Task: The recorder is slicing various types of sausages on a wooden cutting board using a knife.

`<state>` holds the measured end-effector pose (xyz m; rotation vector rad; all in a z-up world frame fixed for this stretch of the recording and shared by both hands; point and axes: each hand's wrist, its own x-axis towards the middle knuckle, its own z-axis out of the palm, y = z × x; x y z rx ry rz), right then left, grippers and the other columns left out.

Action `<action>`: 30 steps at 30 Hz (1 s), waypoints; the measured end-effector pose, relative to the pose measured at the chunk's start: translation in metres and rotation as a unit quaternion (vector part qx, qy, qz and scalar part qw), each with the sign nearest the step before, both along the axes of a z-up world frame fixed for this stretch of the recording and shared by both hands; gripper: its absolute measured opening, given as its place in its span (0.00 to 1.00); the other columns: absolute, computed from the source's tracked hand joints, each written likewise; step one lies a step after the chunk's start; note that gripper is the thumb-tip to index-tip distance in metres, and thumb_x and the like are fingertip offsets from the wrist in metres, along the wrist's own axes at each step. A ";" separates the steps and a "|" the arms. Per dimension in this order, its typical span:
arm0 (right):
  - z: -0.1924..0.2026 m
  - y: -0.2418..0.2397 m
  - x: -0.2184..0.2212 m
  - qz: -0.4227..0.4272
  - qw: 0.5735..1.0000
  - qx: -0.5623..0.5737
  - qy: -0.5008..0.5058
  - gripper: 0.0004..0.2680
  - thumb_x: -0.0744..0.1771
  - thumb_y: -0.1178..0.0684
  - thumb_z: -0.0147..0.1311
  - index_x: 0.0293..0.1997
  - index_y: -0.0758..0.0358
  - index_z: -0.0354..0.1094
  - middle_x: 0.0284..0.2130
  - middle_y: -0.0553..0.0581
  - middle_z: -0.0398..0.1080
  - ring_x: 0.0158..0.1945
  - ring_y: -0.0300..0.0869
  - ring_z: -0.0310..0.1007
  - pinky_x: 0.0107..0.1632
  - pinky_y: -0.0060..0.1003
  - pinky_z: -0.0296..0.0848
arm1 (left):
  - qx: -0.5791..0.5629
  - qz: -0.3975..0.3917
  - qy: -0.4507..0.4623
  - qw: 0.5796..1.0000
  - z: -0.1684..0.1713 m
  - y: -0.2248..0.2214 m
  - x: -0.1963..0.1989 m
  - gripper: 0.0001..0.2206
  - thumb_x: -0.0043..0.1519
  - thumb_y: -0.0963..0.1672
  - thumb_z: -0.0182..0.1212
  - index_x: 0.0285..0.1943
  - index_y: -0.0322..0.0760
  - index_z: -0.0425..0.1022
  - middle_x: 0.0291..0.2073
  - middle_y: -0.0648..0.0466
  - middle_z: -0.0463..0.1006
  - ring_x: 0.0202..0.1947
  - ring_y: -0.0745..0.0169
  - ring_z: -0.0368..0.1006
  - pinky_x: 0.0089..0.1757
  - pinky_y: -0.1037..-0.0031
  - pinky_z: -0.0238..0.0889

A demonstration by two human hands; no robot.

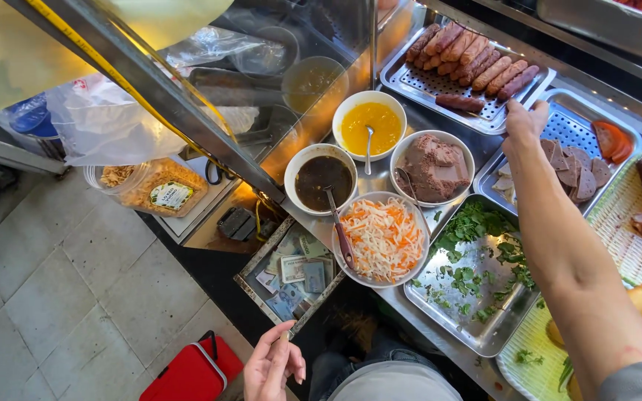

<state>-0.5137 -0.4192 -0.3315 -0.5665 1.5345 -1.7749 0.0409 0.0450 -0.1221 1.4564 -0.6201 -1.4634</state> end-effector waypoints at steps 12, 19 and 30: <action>0.081 0.077 -0.034 0.025 0.977 -0.134 -0.164 0.13 0.69 0.67 0.53 0.59 0.70 0.58 0.50 0.64 0.70 0.48 0.49 0.81 0.52 0.48 0.87 | -0.050 0.001 0.037 0.998 0.016 -0.015 -0.014 0.20 0.66 0.42 0.53 0.67 0.28 0.66 0.22 0.50 0.71 0.21 0.62 0.69 0.26 0.73 0.64; 0.163 0.199 0.000 -0.005 0.987 -0.099 -0.127 0.14 0.69 0.66 0.53 0.58 0.67 0.51 0.52 0.66 0.70 0.52 0.50 0.82 0.54 0.49 0.80 | -0.073 -0.063 0.049 0.994 0.052 -0.044 -0.019 0.18 0.66 0.43 0.56 0.63 0.27 0.71 0.23 0.53 0.72 0.22 0.67 0.68 0.27 0.77 0.62; 0.171 0.388 0.091 0.085 0.994 -0.057 -0.029 0.07 0.75 0.66 0.54 0.57 0.67 0.59 0.47 0.56 0.71 0.48 0.42 0.78 0.54 0.39 0.78 | -0.154 -0.148 0.060 0.975 0.086 -0.019 0.089 0.15 0.67 0.42 0.58 0.61 0.29 0.73 0.26 0.55 0.75 0.24 0.73 0.69 0.29 0.81 0.63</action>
